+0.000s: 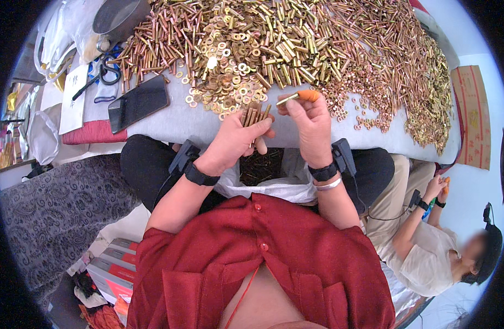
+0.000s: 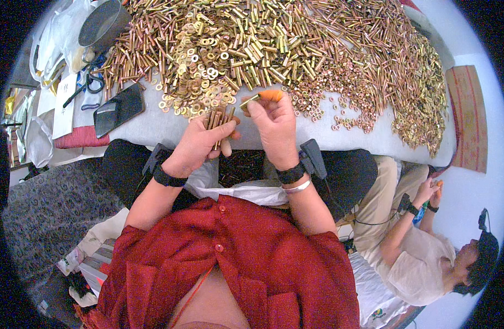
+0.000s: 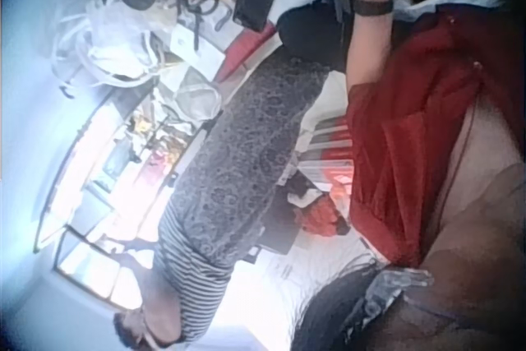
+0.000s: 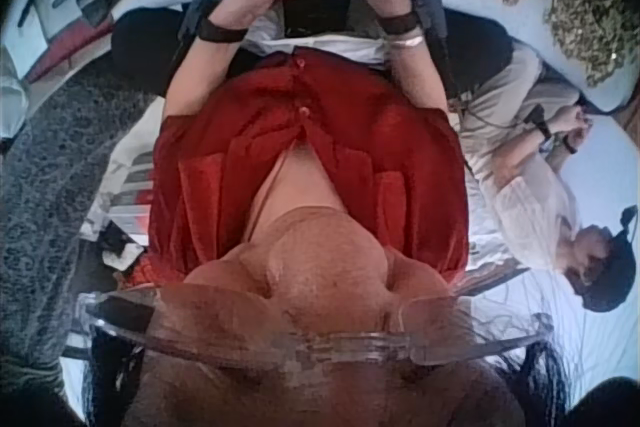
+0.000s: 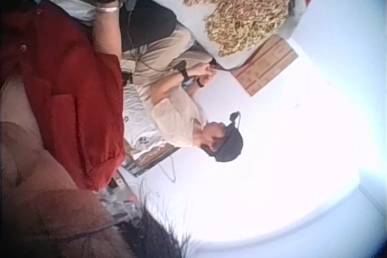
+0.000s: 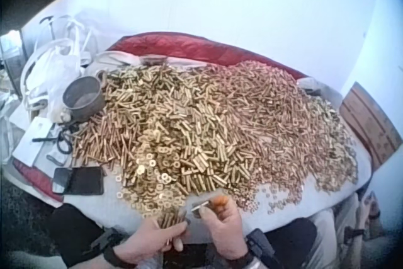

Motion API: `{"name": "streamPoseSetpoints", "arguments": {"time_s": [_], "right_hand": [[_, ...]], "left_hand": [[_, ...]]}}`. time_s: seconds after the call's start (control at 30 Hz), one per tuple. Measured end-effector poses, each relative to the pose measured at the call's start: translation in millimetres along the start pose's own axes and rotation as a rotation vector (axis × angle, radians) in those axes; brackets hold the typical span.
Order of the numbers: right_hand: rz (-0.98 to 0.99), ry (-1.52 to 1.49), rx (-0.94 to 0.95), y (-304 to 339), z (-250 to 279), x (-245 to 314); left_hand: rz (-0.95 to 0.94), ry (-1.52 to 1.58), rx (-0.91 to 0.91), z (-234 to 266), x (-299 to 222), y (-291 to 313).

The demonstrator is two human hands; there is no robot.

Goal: Sorting and grouping bolts, washers, and nuts from a large pile.

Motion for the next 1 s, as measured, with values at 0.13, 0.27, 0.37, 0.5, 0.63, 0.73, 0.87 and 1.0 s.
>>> {"name": "streamPoseSetpoints", "arguments": {"time_s": [0.13,0.27,0.37,0.5,0.63,0.73,0.87,1.0], "right_hand": [[-0.081,-0.077,-0.024,11,-5,-6],[-0.005,0.114,0.058,14,-6,0],[-0.079,0.272,0.15,15,-12,-4],[0.057,0.409,0.133,-4,-14,-4],[0.665,1.022,0.334,-11,-47,25],[0.651,1.129,0.415,-7,-45,16],[0.652,1.164,0.359,0,-20,27],[0.591,1.143,0.258,1,-3,33]], "left_hand": [[0.002,-0.119,0.03,-6,-1,2],[-0.028,-0.088,0.038,-8,-1,2],[-0.074,0.066,0.053,-5,-3,1],[-0.096,0.136,-0.035,10,-17,8],[-0.2,0.131,-0.149,28,-30,14],[-0.261,0.136,-0.205,35,-37,18],[-0.234,0.142,-0.188,33,-34,15],[-0.167,0.158,-0.092,20,-26,11]]}}
Point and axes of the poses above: each hand's wrist, its own y-axis away from the middle knuckle, its own z-axis out of the back of the hand, x = y × z, the point moved 9 cm from there along -y, towards the middle knuckle, and after that the axes turned 14 degrees about z, right-handed, at the moved point
